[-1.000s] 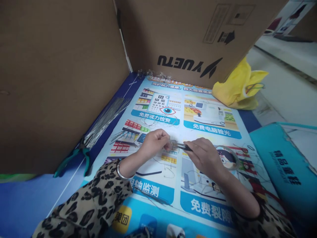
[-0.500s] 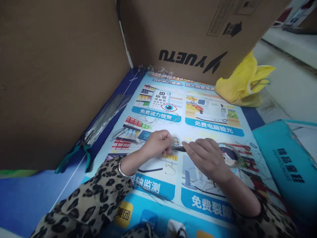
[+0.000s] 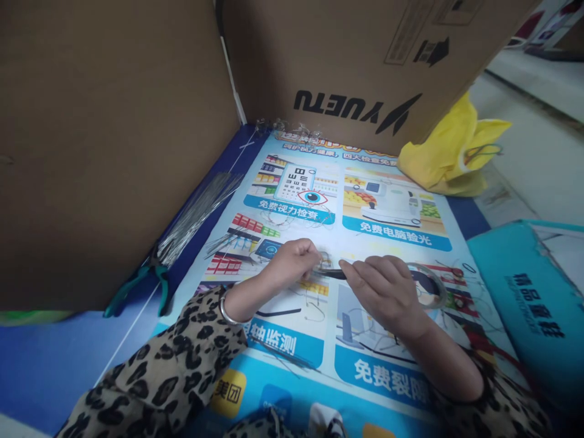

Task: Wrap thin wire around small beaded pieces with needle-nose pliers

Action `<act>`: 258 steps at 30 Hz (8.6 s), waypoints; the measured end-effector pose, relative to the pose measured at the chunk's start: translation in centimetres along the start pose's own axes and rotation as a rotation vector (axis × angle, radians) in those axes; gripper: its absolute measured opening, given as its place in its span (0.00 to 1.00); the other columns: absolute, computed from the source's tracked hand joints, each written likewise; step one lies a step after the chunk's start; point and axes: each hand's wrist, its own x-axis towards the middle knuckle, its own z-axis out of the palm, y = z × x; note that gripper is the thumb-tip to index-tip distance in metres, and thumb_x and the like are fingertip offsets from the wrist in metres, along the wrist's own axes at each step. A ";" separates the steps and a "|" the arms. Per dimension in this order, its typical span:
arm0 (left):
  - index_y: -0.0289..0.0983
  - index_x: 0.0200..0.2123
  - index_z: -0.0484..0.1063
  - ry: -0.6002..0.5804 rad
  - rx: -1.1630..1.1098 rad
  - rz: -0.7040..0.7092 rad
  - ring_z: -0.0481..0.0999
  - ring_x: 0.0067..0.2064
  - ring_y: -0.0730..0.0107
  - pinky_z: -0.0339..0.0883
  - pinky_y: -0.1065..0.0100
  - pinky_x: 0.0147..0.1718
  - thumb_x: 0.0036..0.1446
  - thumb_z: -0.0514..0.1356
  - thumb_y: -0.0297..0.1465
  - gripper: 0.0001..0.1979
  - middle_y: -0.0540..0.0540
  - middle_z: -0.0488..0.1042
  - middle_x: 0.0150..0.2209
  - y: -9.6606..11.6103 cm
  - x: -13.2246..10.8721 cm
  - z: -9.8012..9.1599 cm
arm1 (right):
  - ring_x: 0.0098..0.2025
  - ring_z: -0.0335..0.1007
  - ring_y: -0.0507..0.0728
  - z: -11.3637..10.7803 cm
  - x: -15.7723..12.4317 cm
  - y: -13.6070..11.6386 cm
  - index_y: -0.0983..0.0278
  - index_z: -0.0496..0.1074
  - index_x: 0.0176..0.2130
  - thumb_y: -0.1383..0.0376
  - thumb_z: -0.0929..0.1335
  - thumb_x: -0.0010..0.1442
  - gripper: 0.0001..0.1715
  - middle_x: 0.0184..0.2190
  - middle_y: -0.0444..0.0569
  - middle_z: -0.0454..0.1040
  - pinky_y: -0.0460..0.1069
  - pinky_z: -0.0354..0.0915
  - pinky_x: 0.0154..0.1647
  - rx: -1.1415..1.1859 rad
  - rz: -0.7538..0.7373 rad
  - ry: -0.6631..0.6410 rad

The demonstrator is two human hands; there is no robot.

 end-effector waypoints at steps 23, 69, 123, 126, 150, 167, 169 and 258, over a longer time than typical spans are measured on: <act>0.36 0.22 0.63 -0.108 -0.099 -0.068 0.55 0.16 0.81 0.46 0.75 0.17 0.52 0.55 0.33 0.09 0.55 0.62 0.14 -0.9 0.0 0.0 | 0.39 0.62 0.57 -0.3 0.5 -0.4 0.68 0.67 0.49 0.73 0.65 0.58 0.17 0.35 0.49 0.74 0.54 0.57 0.37 0.024 -0.072 -0.019; 0.37 0.24 0.63 0.083 0.104 0.049 0.63 0.19 0.79 0.57 0.75 0.22 0.53 0.55 0.35 0.09 0.55 0.65 0.19 -0.6 0.1 0.4 | 0.36 0.61 0.56 0.1 0.6 -0.8 0.66 0.67 0.49 0.71 0.63 0.59 0.16 0.32 0.49 0.73 0.53 0.53 0.34 0.032 0.017 -0.129; 0.41 0.42 0.72 -0.004 1.097 0.212 0.74 0.39 0.62 0.62 0.67 0.34 0.57 0.51 0.30 0.13 0.45 0.74 0.40 -0.8 -0.6 -1.0 | 0.37 0.61 0.59 1.2 0.5 -0.2 0.65 0.73 0.40 0.62 0.63 0.60 0.13 0.31 0.53 0.70 0.52 0.55 0.37 0.119 0.342 -0.456; 0.41 0.42 0.71 0.005 1.127 0.214 0.74 0.39 0.62 0.62 0.67 0.33 0.57 0.51 0.29 0.12 0.45 0.74 0.40 -0.9 -0.5 -1.1 | 0.36 0.60 0.59 0.8 0.5 -0.2 0.65 0.72 0.38 0.62 0.63 0.60 0.12 0.29 0.53 0.69 0.52 0.53 0.35 0.073 0.325 -0.486; 0.40 0.36 0.68 0.073 1.279 0.166 0.75 0.36 0.62 0.61 0.67 0.29 0.59 0.49 0.32 0.09 0.47 0.74 0.37 0.1 -0.5 -1.9 | 0.41 0.61 0.62 1.5 0.2 0.4 0.66 0.69 0.46 0.59 0.57 0.64 0.20 0.37 0.56 0.70 0.51 0.52 0.34 -0.114 0.479 -0.615; 0.41 0.40 0.67 -0.012 1.312 0.164 0.74 0.40 0.64 0.60 0.68 0.32 0.61 0.46 0.35 0.12 0.47 0.72 0.41 -0.6 -0.2 -1.1 | 0.44 0.60 0.63 1.0 1.0 -1.2 0.69 0.66 0.47 0.65 0.55 0.64 0.18 0.41 0.59 0.68 0.56 0.57 0.40 -0.021 0.582 -0.602; 0.41 0.40 0.67 -0.011 1.321 0.161 0.74 0.40 0.64 0.60 0.68 0.31 0.62 0.45 0.35 0.13 0.48 0.72 0.41 -0.6 -0.1 -1.1 | 0.44 0.61 0.63 0.2 1.2 -1.2 0.69 0.67 0.45 0.65 0.56 0.63 0.18 0.40 0.59 0.68 0.56 0.59 0.39 0.000 0.574 -0.617; 0.39 0.29 0.65 0.094 0.468 0.251 0.70 0.26 0.74 0.60 0.73 0.28 0.62 0.49 0.37 0.13 0.53 0.72 0.23 0.7 -2.9 1.4 | 0.28 0.69 0.51 -2.0 3.4 -2.8 0.61 0.70 0.39 0.63 0.65 0.57 0.09 0.27 0.43 0.73 0.46 0.64 0.30 1.069 0.893 -0.249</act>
